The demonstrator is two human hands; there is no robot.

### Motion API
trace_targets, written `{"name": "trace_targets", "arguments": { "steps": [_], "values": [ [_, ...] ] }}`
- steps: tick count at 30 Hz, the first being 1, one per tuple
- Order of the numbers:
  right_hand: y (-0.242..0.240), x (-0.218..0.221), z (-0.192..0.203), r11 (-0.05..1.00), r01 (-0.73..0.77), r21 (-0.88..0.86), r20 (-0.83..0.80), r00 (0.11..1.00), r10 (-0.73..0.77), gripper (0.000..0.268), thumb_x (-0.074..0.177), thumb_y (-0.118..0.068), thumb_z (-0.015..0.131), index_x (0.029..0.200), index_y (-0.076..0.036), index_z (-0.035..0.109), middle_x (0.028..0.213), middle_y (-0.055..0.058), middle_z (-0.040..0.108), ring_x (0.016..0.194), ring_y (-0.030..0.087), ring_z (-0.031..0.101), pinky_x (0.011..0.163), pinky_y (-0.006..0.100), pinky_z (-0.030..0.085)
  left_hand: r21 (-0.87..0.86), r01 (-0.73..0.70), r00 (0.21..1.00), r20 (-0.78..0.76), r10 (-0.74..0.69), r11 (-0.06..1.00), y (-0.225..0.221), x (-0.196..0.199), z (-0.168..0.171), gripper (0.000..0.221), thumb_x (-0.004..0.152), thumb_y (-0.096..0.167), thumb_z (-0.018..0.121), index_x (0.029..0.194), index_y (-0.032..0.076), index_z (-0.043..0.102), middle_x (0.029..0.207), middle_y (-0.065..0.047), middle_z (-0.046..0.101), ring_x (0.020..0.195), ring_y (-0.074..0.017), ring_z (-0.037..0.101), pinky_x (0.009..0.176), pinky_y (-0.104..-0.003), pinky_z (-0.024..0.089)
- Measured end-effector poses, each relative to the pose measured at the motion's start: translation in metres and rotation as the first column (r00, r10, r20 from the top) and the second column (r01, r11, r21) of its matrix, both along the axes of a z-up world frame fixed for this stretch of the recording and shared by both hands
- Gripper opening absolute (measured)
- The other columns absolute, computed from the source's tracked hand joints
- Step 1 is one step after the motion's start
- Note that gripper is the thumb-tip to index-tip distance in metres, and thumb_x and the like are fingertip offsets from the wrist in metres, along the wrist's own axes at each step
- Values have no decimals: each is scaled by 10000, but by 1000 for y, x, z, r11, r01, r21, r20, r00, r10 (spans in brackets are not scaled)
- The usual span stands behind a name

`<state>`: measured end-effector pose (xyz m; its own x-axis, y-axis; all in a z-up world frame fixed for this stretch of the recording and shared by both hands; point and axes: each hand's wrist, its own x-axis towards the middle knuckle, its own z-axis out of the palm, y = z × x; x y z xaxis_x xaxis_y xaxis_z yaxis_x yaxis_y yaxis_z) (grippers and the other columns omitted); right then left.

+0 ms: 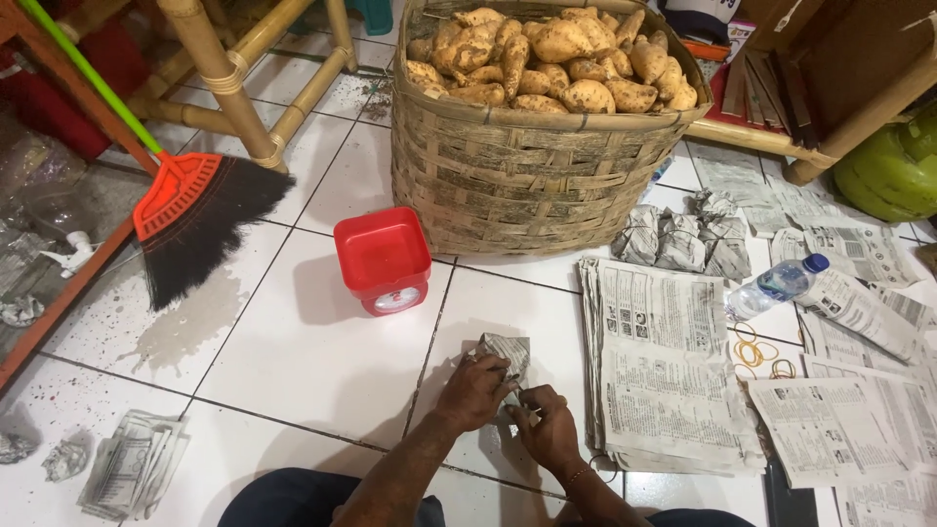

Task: The person is picking tubers from a large wicker basket and wrapping them individually in sheets of newspaper.

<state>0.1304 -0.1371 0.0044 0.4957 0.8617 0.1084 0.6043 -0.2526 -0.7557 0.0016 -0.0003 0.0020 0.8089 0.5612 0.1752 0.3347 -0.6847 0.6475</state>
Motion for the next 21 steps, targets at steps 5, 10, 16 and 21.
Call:
{"name": "trace_targets", "arguments": {
  "steps": [5,10,16,21],
  "values": [
    [2,4,-9,998,-47,-38,38,998,48,250,835,-303,789,792,-64,728,810,56,683,618,204,627,586,354,510,-37,2,996,-88,-5,999,-1,0,8,320,1019,297,629,902,47,791,1276,24,658,1148,-184,597,1068,-402,395],
    [8,3,7,986,28,-163,-148,988,-52,296,912,-282,704,744,-44,756,858,55,708,690,183,628,658,321,529,13,-2,999,-41,2,1000,0,3,5,285,993,281,666,861,64,795,1240,17,686,1126,-177,613,1057,-394,393],
    [13,4,4,982,51,-183,-222,971,-92,365,939,-308,670,711,-29,735,670,60,680,558,158,565,563,295,491,-100,-83,996,29,86,992,4,4,9,200,929,268,735,974,80,786,1149,15,724,1072,-206,631,997,-369,474],
    [17,5,9,971,63,-231,-224,968,-116,325,910,-320,699,785,-27,765,658,60,729,553,156,625,562,272,522,-131,-112,993,26,117,985,9,6,25,162,850,209,817,997,140,810,964,33,757,956,-175,672,1130,-436,389]
  ]
}}
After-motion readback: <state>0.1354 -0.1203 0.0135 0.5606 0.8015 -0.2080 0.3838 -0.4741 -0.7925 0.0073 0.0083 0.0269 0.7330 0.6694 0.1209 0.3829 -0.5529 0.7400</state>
